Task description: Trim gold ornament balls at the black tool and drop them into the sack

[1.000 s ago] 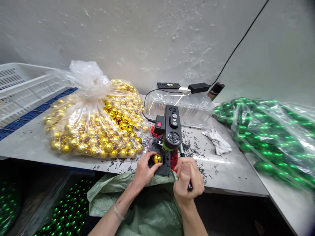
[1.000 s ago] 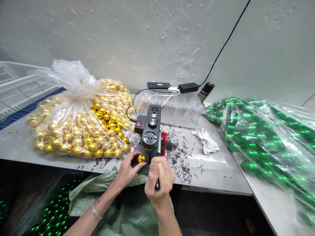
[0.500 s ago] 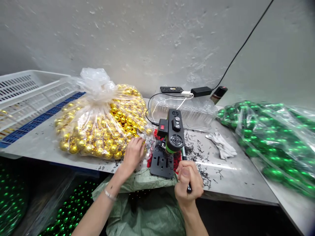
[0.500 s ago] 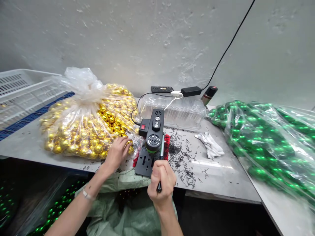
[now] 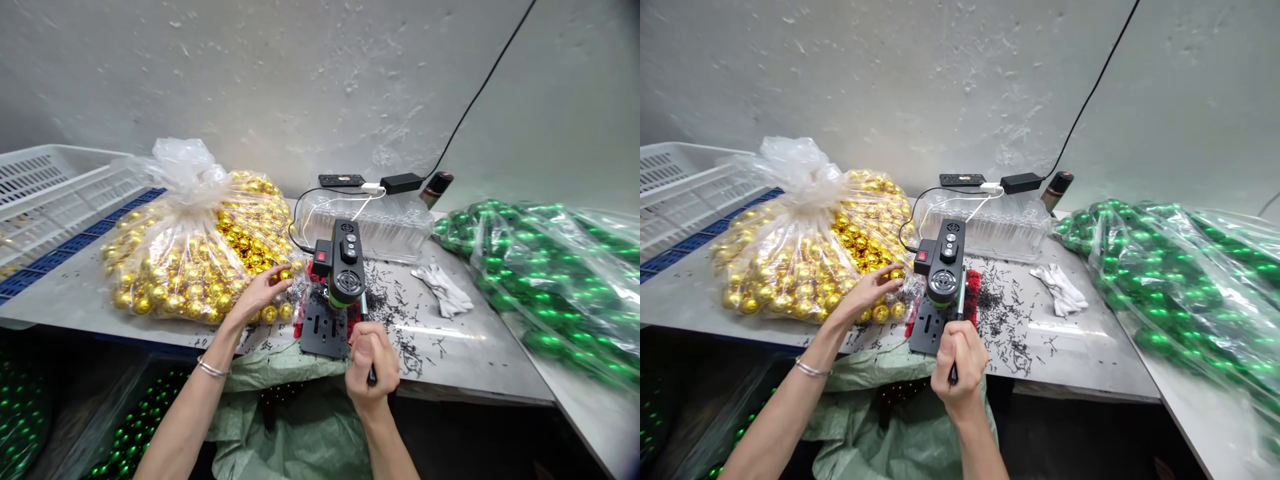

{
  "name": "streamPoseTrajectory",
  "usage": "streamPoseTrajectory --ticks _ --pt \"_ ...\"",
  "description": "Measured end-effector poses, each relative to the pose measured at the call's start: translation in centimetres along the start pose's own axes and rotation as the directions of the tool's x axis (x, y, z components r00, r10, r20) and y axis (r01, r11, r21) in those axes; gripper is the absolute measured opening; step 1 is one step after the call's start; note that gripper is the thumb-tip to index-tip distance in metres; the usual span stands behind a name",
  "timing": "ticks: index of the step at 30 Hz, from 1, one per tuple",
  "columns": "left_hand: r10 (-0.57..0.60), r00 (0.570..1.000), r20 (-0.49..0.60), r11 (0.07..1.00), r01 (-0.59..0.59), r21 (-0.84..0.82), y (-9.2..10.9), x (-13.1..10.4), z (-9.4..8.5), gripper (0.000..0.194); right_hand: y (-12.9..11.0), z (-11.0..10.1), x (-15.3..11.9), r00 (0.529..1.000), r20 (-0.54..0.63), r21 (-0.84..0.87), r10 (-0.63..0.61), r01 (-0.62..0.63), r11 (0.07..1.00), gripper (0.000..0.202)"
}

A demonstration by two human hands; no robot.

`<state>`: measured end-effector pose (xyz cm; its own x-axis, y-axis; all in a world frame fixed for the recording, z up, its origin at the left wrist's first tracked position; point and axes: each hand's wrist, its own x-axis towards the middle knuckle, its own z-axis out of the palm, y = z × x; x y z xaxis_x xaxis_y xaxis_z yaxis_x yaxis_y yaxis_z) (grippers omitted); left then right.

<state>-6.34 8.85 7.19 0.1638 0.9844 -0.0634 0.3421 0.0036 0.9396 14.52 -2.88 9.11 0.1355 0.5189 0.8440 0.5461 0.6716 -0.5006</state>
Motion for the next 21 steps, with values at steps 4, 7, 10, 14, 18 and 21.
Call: streamPoseTrajectory --ticks 4,7,10,14,18,21 --pt "-0.181 0.979 0.089 0.724 0.194 -0.662 0.1 -2.1 1.1 0.047 0.1 0.1 -0.2 1.0 -0.001 -0.005 0.005 -0.005 1.0 0.029" --pt "-0.279 0.951 0.136 0.563 0.277 -0.778 0.4 -3.5 2.6 0.033 0.1 0.0 -0.1 1.0 0.005 -0.006 -0.002 0.002 1.0 0.028" --pt "-0.34 0.934 0.106 0.503 0.276 -0.819 0.4 -4.3 4.1 0.021 -0.1 0.0 0.3 1.0 0.004 -0.016 -0.013 0.014 1.0 0.028" --pt "-0.342 0.936 0.08 0.507 0.255 -0.823 0.2 -4.6 5.6 0.028 -0.5 -0.2 1.1 1.0 0.006 -0.023 -0.011 0.011 1.0 0.029" --pt "-0.317 0.946 0.067 0.5 0.227 -0.836 0.4 -4.9 6.5 0.044 -0.9 -0.4 1.6 1.0 0.013 -0.032 0.008 -0.008 0.999 0.029" --pt "-0.308 0.95 0.058 0.523 0.22 -0.824 0.2 -5.1 7.4 0.048 -1.0 -0.4 1.8 1.0 0.016 -0.043 -0.005 0.006 0.999 0.028"
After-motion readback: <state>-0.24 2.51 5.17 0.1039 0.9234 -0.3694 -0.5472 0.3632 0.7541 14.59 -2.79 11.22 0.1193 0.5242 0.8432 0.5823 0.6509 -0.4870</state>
